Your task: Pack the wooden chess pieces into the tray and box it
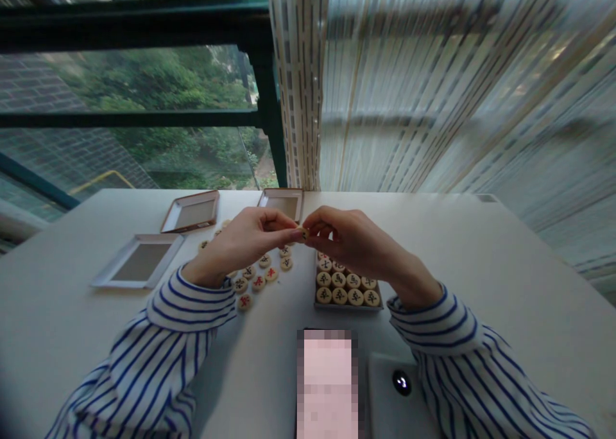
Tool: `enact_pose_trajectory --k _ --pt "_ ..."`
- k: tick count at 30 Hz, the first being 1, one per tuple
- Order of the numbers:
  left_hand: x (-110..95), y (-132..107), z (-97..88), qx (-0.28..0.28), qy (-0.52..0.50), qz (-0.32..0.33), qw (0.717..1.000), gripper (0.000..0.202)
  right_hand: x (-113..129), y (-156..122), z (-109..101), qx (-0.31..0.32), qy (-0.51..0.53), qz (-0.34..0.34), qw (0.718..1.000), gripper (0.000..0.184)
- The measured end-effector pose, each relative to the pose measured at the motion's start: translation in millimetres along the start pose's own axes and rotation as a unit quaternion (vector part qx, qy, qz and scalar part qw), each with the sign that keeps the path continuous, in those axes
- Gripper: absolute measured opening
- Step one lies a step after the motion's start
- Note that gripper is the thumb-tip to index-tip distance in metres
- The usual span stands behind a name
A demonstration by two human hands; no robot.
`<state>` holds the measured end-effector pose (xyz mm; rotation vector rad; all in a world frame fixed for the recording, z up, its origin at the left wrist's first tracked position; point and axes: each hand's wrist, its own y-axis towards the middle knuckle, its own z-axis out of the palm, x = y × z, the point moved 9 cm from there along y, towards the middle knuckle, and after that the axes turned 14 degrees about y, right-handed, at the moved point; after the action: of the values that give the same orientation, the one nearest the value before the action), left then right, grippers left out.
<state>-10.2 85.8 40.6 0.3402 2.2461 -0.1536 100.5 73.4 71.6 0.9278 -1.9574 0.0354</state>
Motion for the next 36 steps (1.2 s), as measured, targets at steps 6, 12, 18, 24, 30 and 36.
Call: enact_pose_trajectory --k 6,12,18,24,30,36 --pt "-2.9 -0.4 2.6 0.013 -0.006 -0.006 1.000 0.024 -0.2 -1.5 -0.3 0.023 0.011 -0.018 1.000 0.015" --pt "-3.2 -1.4 3.1 0.009 -0.003 -0.011 1.000 0.026 -1.3 -2.6 -0.4 0.035 0.006 -0.018 0.999 0.017" --pt "-5.4 -1.9 2.7 0.006 -0.015 0.008 1.000 0.026 1.2 -2.6 0.4 0.045 0.001 -0.017 0.999 0.017" --pt "-6.3 -3.1 8.1 0.038 -0.008 -0.019 0.999 0.021 -2.1 -3.4 -0.6 0.046 -0.005 -0.003 0.999 0.018" --pt "-4.0 -1.9 8.9 0.042 -0.014 -0.016 0.999 0.023 -5.3 -1.9 -5.4 0.022 -0.027 0.004 0.999 0.019" --pt "-1.8 0.6 3.8 -0.010 -0.024 -0.030 0.999 0.026 -3.1 -0.5 -9.8 -0.015 -0.067 -0.019 0.997 0.020"
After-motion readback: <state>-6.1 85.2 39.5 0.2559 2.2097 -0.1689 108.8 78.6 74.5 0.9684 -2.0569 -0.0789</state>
